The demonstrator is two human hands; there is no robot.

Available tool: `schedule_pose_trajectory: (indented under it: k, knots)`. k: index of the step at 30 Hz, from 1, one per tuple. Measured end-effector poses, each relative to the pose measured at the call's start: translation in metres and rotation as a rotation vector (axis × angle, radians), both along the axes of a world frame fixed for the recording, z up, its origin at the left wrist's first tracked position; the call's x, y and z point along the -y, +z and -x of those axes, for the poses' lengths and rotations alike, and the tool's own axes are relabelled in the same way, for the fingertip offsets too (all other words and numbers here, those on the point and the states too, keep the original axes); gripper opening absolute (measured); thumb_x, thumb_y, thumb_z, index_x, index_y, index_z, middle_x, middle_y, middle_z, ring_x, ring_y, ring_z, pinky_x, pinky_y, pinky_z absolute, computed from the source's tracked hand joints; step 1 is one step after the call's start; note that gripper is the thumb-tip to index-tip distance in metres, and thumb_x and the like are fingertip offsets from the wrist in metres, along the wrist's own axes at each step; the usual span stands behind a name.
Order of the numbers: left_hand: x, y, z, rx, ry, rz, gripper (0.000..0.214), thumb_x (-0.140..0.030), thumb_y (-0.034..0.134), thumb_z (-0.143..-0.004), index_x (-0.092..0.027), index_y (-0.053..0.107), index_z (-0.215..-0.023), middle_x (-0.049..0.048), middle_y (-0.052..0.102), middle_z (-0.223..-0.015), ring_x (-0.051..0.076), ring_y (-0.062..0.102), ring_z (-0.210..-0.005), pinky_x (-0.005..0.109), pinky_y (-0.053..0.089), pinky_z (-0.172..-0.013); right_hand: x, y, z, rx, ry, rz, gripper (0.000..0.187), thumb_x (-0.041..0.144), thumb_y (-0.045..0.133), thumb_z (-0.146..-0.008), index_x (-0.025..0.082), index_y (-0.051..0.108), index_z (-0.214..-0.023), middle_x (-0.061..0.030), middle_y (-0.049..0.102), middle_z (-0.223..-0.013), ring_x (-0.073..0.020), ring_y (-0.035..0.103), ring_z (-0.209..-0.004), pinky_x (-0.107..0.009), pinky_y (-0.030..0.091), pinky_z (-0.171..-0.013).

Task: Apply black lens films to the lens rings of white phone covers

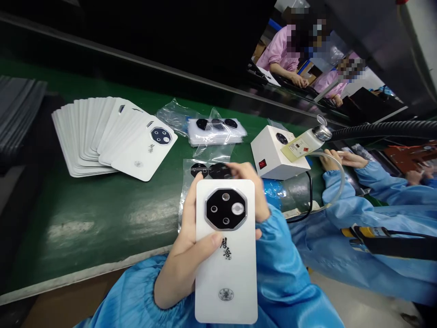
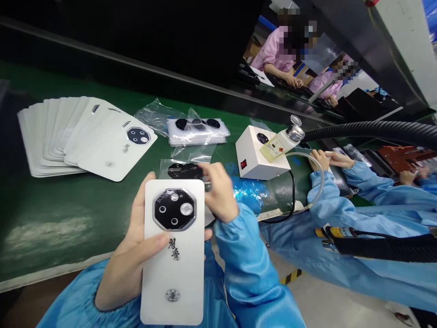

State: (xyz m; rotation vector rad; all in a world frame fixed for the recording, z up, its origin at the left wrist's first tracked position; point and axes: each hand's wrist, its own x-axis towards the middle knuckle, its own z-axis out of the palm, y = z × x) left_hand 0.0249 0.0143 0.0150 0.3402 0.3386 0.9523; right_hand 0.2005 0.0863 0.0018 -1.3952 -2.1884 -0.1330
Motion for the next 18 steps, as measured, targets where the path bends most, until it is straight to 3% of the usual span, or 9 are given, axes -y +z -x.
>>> schedule_pose_trajectory:
  k: [3, 6, 9, 12, 14, 18]
  knots:
    - [-0.001, -0.002, 0.0, 0.047, 0.009, -0.032, 0.079, -0.016, 0.046, -0.091, -0.064, -0.001, -0.132, -0.0038, 0.063, -0.12, 0.028, 0.067, -0.097, 0.041, 0.056, -0.08, 0.007, 0.013, -0.019, -0.309, -0.025, -0.042, 0.04, 0.04, 0.055, -0.086, 0.016, 0.049, -0.118, -0.0074, 0.052, -0.098, -0.0161, 0.056, -0.086, -0.031, 0.054, -0.071]
    - [-0.002, -0.005, -0.002, 0.026, -0.005, -0.051, 0.08, -0.017, 0.048, -0.09, -0.063, -0.001, -0.133, -0.0033, 0.063, -0.121, 0.027, 0.068, -0.096, 0.041, 0.056, -0.079, 0.03, 0.035, -0.026, -0.5, 0.067, -0.069, 0.045, 0.043, 0.065, -0.078, 0.023, 0.055, -0.117, -0.0074, 0.051, -0.103, -0.0227, 0.054, -0.098, -0.039, 0.052, -0.079]
    - [-0.003, -0.009, -0.004, -0.103, 0.044, -0.041, 0.082, -0.017, 0.054, -0.087, -0.058, 0.003, -0.137, -0.0034, 0.058, -0.128, 0.026, 0.063, -0.107, 0.039, 0.054, -0.084, 0.051, 0.05, -0.014, -0.409, 0.122, -0.11, 0.047, 0.042, 0.066, -0.075, 0.024, 0.057, -0.118, -0.0089, 0.054, -0.106, -0.0266, 0.053, -0.102, -0.045, 0.05, -0.083]
    - [-0.004, -0.013, -0.004, -0.204, 0.08, -0.063, 0.082, -0.02, 0.058, -0.085, -0.057, 0.008, -0.138, -0.0053, 0.049, -0.137, 0.027, 0.053, -0.119, 0.04, 0.049, -0.092, 0.061, 0.054, 0.001, -0.206, 0.139, -0.12, 0.048, 0.035, 0.069, -0.074, 0.02, 0.056, -0.118, -0.0104, 0.055, -0.111, -0.0262, 0.054, -0.104, -0.044, 0.05, -0.087]
    - [-0.004, -0.015, -0.004, -0.196, 0.073, -0.086, 0.081, -0.022, 0.057, -0.085, -0.058, 0.007, -0.137, -0.0064, 0.048, -0.138, 0.028, 0.052, -0.12, 0.044, 0.047, -0.094, 0.062, 0.054, 0.004, -0.109, 0.142, -0.13, 0.047, 0.031, 0.07, -0.074, 0.018, 0.055, -0.118, -0.011, 0.057, -0.111, -0.0248, 0.055, -0.104, -0.041, 0.051, -0.087]
    - [-0.003, -0.018, -0.006, -0.183, 0.076, -0.109, 0.081, -0.021, 0.057, -0.084, -0.057, 0.008, -0.138, -0.0062, 0.052, -0.135, 0.027, 0.057, -0.113, 0.044, 0.05, -0.09, 0.06, 0.054, 0.002, -0.11, 0.142, -0.12, 0.046, 0.032, 0.068, -0.076, 0.017, 0.054, -0.117, -0.0114, 0.056, -0.113, -0.0249, 0.055, -0.105, -0.042, 0.051, -0.087]
